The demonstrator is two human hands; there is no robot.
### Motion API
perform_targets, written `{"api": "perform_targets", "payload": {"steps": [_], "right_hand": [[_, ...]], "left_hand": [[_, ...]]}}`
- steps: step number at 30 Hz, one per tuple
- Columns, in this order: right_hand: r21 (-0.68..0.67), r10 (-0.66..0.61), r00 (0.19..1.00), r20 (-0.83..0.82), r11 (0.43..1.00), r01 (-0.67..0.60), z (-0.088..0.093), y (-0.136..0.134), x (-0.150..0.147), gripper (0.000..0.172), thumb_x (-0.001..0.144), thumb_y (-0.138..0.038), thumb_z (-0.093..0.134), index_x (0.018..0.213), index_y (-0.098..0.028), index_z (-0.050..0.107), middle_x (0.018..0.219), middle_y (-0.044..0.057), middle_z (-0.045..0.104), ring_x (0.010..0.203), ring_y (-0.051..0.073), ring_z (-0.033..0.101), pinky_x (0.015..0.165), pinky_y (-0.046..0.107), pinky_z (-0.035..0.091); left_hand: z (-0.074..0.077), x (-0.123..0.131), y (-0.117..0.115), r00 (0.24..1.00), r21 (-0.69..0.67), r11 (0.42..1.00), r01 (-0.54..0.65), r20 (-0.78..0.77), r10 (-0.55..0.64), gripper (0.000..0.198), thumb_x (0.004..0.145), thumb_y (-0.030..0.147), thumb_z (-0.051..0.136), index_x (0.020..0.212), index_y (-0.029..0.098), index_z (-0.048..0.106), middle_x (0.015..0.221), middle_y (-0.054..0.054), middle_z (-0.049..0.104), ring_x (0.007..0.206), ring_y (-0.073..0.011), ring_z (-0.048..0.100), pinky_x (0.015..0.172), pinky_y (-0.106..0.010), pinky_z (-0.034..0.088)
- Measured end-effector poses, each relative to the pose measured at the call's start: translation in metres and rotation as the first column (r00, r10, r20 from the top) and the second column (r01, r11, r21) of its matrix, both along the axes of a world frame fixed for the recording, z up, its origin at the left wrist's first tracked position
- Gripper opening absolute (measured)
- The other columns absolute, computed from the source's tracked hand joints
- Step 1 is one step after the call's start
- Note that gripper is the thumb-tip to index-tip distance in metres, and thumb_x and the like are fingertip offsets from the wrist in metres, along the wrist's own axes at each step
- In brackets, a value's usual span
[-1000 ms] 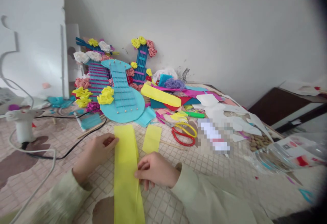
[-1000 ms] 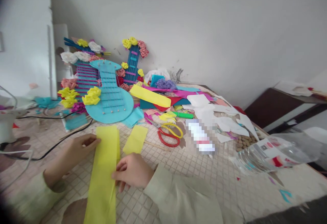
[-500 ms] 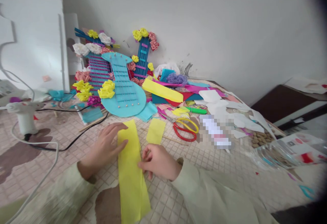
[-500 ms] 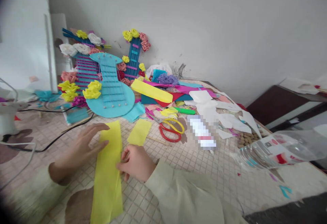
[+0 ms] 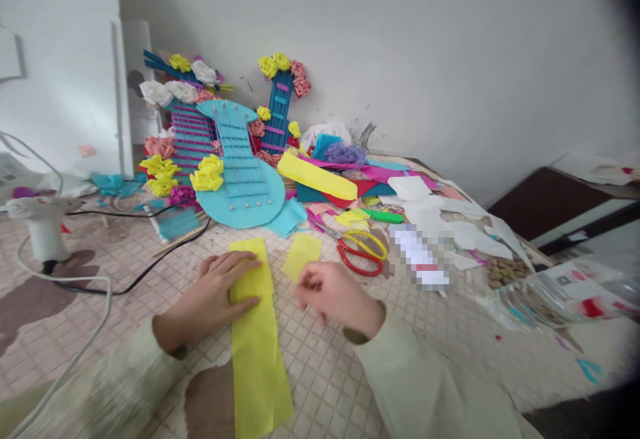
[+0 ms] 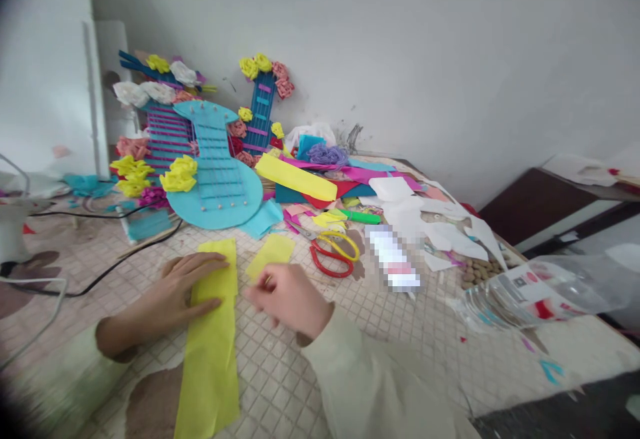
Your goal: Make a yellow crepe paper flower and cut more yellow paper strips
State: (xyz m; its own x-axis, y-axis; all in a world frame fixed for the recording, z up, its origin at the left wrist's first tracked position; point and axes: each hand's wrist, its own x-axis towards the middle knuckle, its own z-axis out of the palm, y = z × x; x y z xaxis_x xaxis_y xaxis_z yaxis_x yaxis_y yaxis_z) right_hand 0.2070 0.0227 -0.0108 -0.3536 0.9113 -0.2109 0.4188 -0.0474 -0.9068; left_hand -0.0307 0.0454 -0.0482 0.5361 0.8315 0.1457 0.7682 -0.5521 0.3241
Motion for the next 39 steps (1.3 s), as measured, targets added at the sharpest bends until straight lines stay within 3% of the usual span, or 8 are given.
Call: {"api": "perform_targets", "payload": {"steps": [2, 4, 8, 15, 18, 24, 27, 39], "right_hand": [[0.200, -0.149, 0.980, 0.130, 0.972, 0.121, 0.009, 0.013, 0.027, 0.018, 0.081, -0.033, 0.054, 0.071, -0.018, 0.054, 0.063, -0.002, 0.064, 0.035, 0.007, 0.049, 0.035, 0.018, 0.037], [0.427, -0.370, 0.889, 0.270, 0.874, 0.234, 0.011, 0.026, 0.055, 0.018, 0.082, -0.034, 0.053, 0.073, -0.018, 0.057, 0.067, 0.001, 0.066, 0.053, 0.013, 0.060, 0.049, 0.023, 0.045], [0.539, -0.493, 0.794, 0.356, 0.803, 0.256, 0.002, 0.044, 0.096, 0.004, 0.075, -0.020, 0.060, 0.075, -0.017, 0.062, 0.079, 0.006, 0.068, 0.074, 0.019, 0.063, 0.070, 0.031, 0.046], [0.563, -0.457, 0.758, 0.467, 0.814, 0.144, -0.019, 0.052, 0.109, 0.011, 0.077, -0.022, 0.061, 0.084, -0.016, 0.066, 0.086, 0.007, 0.067, 0.080, 0.019, 0.061, 0.072, 0.029, 0.045], [0.557, -0.433, 0.747, 0.504, 0.824, 0.101, -0.028, 0.054, 0.110, 0.022, 0.072, -0.028, 0.067, 0.091, -0.016, 0.065, 0.091, 0.007, 0.064, 0.083, 0.020, 0.059, 0.073, 0.029, 0.044], [0.545, -0.429, 0.722, 0.543, 0.834, 0.086, -0.029, 0.054, 0.102, 0.040, 0.070, -0.030, 0.070, 0.105, -0.013, 0.061, 0.102, 0.012, 0.062, 0.095, 0.025, 0.056, 0.081, 0.035, 0.043], [0.542, -0.428, 0.717, 0.550, 0.836, 0.083, -0.028, 0.053, 0.097, 0.040, 0.070, -0.026, 0.070, 0.107, -0.013, 0.060, 0.105, 0.013, 0.062, 0.102, 0.027, 0.053, 0.084, 0.037, 0.041], [0.544, -0.438, 0.743, 0.506, 0.831, 0.119, -0.033, 0.055, 0.101, 0.033, 0.071, -0.028, 0.069, 0.102, -0.016, 0.062, 0.103, 0.009, 0.064, 0.094, 0.023, 0.056, 0.078, 0.032, 0.044]], "left_hand": [[0.000, 0.001, 0.000, 1.000, -0.007, 1.000, 0.002, -0.007, -0.003, 0.047, 0.079, 0.044, 0.052, 0.121, 0.024, 0.048, 0.128, -0.010, 0.051, 0.121, -0.0326, 0.040, 0.098, -0.055, 0.026], [0.001, 0.001, 0.000, 1.000, -0.010, 1.000, 0.001, -0.012, -0.002, 0.046, 0.079, 0.043, 0.052, 0.121, 0.024, 0.048, 0.128, -0.009, 0.050, 0.121, -0.0322, 0.038, 0.098, -0.055, 0.026], [0.001, 0.000, 0.001, 1.000, -0.013, 1.000, 0.002, -0.017, -0.002, 0.046, 0.079, 0.043, 0.053, 0.121, 0.023, 0.048, 0.129, -0.010, 0.050, 0.122, -0.0323, 0.037, 0.098, -0.055, 0.026], [-0.002, -0.002, 0.003, 0.998, -0.004, 1.000, 0.024, -0.054, -0.024, 0.043, 0.080, 0.046, 0.050, 0.120, 0.029, 0.052, 0.131, -0.008, 0.049, 0.124, -0.0341, 0.035, 0.098, -0.055, 0.025], [-0.004, -0.003, 0.003, 0.998, 0.000, 1.000, 0.029, -0.059, -0.029, 0.043, 0.082, 0.046, 0.048, 0.120, 0.028, 0.052, 0.131, -0.009, 0.048, 0.124, -0.0336, 0.035, 0.098, -0.054, 0.024], [-0.004, -0.002, 0.003, 0.998, 0.007, 0.999, 0.041, -0.055, -0.040, 0.044, 0.082, 0.047, 0.046, 0.122, 0.028, 0.050, 0.132, -0.009, 0.047, 0.124, -0.0324, 0.037, 0.099, -0.054, 0.024], [-0.003, -0.002, 0.003, 0.998, 0.018, 0.999, 0.046, -0.050, -0.045, 0.044, 0.082, 0.045, 0.047, 0.123, 0.028, 0.050, 0.132, -0.009, 0.048, 0.123, -0.0320, 0.037, 0.099, -0.053, 0.025], [-0.001, -0.002, 0.003, 0.996, 0.013, 0.999, 0.050, -0.070, -0.049, 0.052, 0.085, 0.045, 0.042, 0.132, 0.022, 0.039, 0.140, -0.009, 0.043, 0.129, -0.0303, 0.032, 0.105, -0.053, 0.021]]}}
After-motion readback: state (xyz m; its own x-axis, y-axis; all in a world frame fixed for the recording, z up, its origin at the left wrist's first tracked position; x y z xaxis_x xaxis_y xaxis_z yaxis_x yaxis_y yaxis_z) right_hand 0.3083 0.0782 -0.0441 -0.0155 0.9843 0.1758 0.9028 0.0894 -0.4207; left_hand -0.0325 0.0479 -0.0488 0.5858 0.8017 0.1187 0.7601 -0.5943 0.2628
